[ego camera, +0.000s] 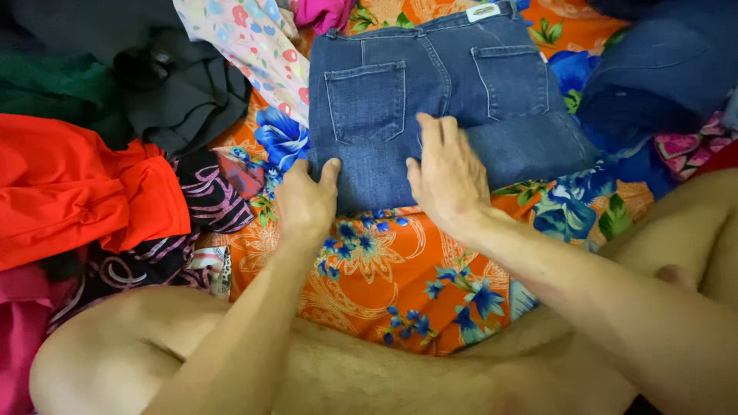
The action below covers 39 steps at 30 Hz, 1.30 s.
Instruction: The person folds a pair of jeans, a grey dress, a floral-patterned garment, and a sock by hand on a bed.
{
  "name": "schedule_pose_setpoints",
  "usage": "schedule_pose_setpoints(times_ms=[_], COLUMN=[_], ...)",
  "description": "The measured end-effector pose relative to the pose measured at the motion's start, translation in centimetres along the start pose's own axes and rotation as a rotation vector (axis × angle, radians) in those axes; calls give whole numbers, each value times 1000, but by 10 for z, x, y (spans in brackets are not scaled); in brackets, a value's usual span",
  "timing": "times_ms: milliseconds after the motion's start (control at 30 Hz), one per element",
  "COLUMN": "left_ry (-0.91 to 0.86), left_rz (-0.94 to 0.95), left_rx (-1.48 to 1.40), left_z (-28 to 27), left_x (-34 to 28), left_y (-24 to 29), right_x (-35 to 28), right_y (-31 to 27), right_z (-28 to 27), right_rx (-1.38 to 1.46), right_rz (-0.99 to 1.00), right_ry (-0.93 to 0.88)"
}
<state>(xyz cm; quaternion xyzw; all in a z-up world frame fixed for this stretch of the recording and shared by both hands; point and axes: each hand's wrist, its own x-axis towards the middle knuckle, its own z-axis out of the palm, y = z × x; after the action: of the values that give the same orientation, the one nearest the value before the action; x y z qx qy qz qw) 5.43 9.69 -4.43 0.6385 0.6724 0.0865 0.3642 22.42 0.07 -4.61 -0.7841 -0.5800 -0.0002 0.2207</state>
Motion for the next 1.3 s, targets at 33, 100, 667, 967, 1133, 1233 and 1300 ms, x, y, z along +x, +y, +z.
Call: schedule_pose_setpoints(times_ms=[33, 100, 667, 967, 1133, 1233, 1300], left_ry=[-3, 197, -214, 276, 377, 301, 343], left_rz=[-3, 114, -374, -54, 342, 613, 827], left_rx=[3, -16, -385, -35, 108, 241, 498], left_z=[7, 21, -10, 8, 71, 122, 157], left_x=[3, 7, -10, -42, -108, -122, -127], left_y=[-3, -9, 25, 105, 184, 200, 200], right_x=[-1, -4, 32, -2, -13, -13, -14], right_y=[6, 19, 70, 229, 224, 204, 194], right_z=[8, 23, -17, -54, -49, -69, -87], right_rx=[1, -274, 145, 158, 612, 981, 1337], right_rz=[2, -218, 100, 774, 872, 958, 1086], right_ry=[-4, 64, -219, -245, -184, -89, -173])
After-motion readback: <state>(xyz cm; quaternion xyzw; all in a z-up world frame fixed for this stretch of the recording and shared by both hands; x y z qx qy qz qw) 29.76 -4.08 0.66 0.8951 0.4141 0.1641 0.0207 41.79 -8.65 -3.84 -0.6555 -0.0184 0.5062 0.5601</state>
